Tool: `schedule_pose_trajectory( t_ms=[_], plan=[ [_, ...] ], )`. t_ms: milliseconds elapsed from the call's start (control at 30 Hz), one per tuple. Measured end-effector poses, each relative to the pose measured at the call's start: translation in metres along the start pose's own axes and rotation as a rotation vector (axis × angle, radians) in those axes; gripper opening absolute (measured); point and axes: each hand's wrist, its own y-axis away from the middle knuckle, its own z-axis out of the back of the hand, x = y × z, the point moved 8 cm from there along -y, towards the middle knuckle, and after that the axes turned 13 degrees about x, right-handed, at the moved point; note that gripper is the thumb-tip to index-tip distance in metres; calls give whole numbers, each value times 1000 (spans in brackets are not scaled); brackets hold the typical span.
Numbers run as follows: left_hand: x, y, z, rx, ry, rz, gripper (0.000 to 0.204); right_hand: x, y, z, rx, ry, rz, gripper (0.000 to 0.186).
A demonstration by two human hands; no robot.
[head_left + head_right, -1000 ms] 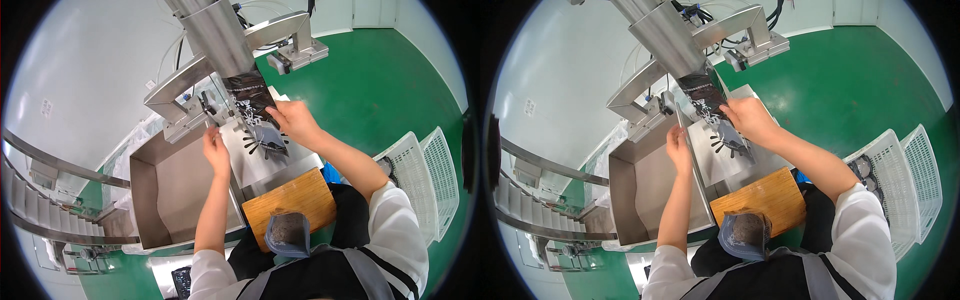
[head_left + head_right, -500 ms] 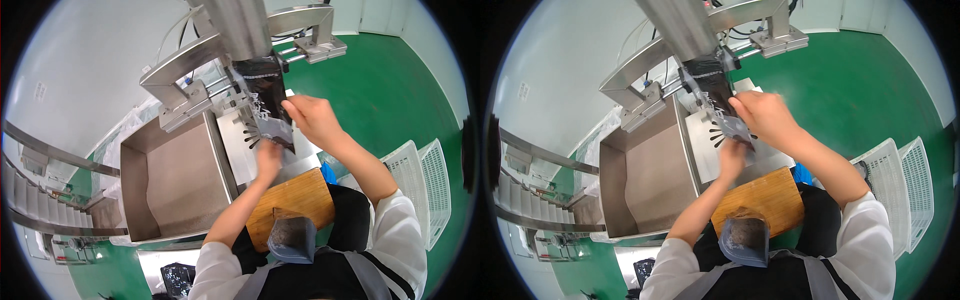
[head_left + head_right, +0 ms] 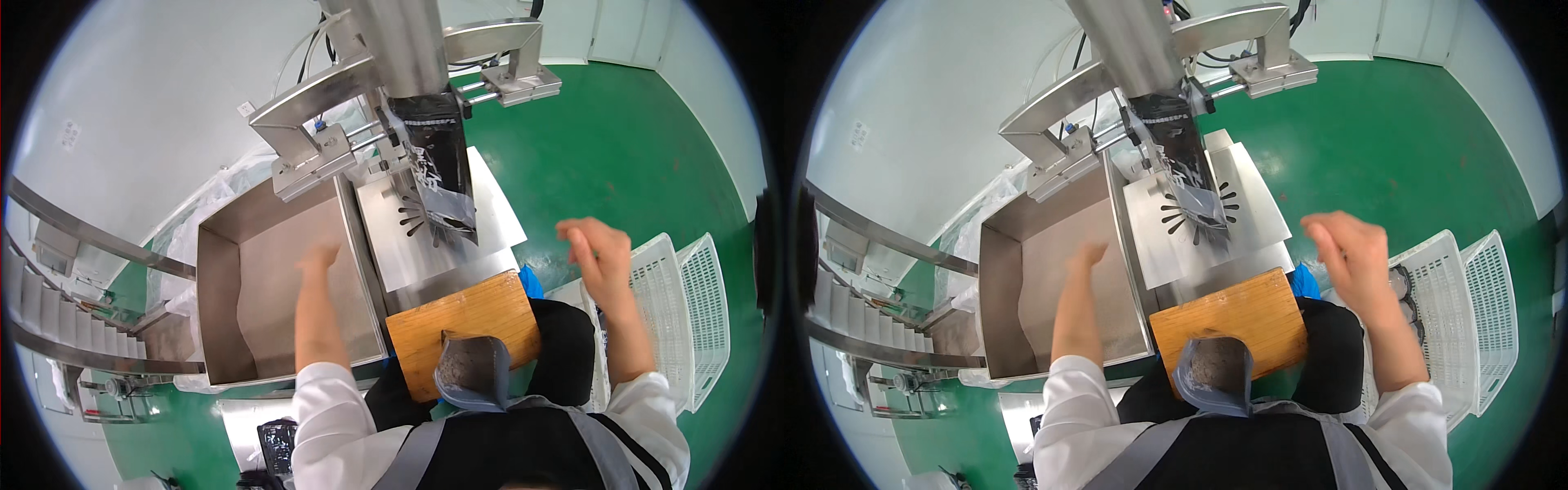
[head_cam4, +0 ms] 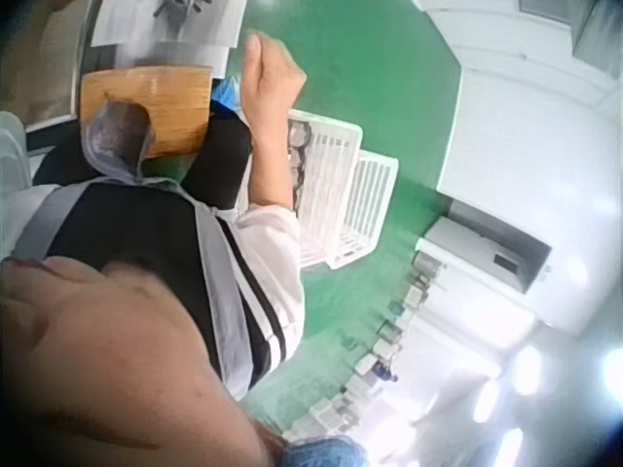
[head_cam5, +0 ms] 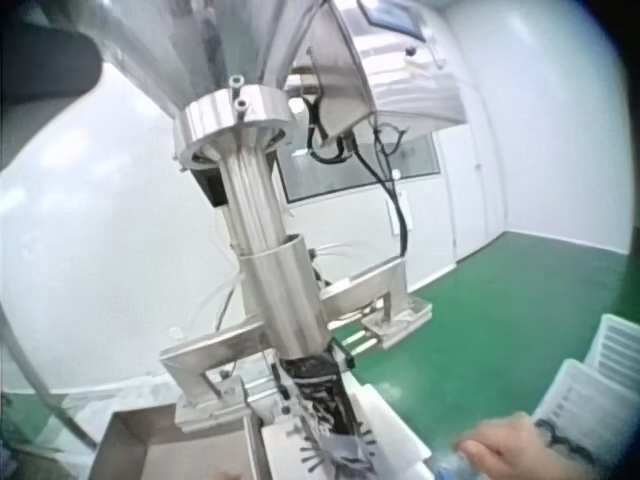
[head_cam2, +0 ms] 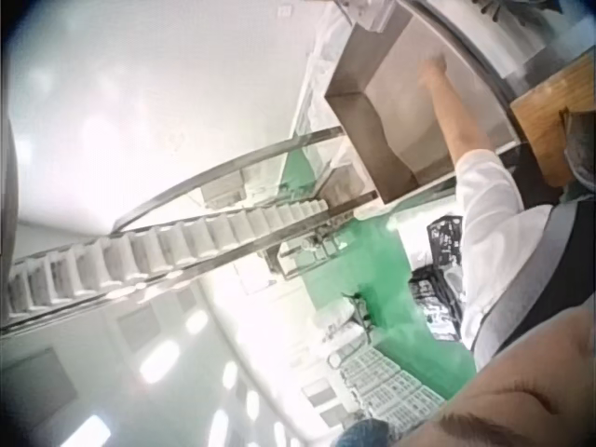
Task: Manually placing plastic bags under a filling nozzle, sealing them, and organizing them into a plastic crate in an industrial cleanroom.
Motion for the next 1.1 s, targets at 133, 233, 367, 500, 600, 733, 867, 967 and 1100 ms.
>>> schedule_pose_trajectory(
  t_ms=[133, 233, 367, 500, 600, 733, 867, 967, 1100],
  plan=[
    [5, 55, -5, 437, 872, 271, 41, -23, 22, -40, 223, -202, -100, 15],
    [-33, 151, 49, -58, 744, 470, 40, 15, 16, -74, 421, -261, 225, 31],
    [-113, 278, 167, -792, 520, -17, 54, 73, 4, -118, 784, -442, 651, 53],
    [-199, 368, 138, -356, 966, -268, 57, 50, 12, -183, 1158, -275, 514, 51],
    [-254, 445, 124, -176, 897, -313, 53, 46, 22, -197, 1264, -227, 446, 32],
    [-286, 480, 93, -182, 1055, -289, 57, 54, 18, -170, 973, -121, 324, 25],
    [-322, 490, 115, -358, 792, -260, 69, 15, 22, -144, 644, 6, -61, 42],
    [-323, 477, 111, -398, 951, -303, 65, -15, 29, -121, 379, -581, -303, 41],
    [-320, 466, 115, -477, 1100, -363, 40, -57, 59, -105, 243, -1188, -237, 33]
  ],
)
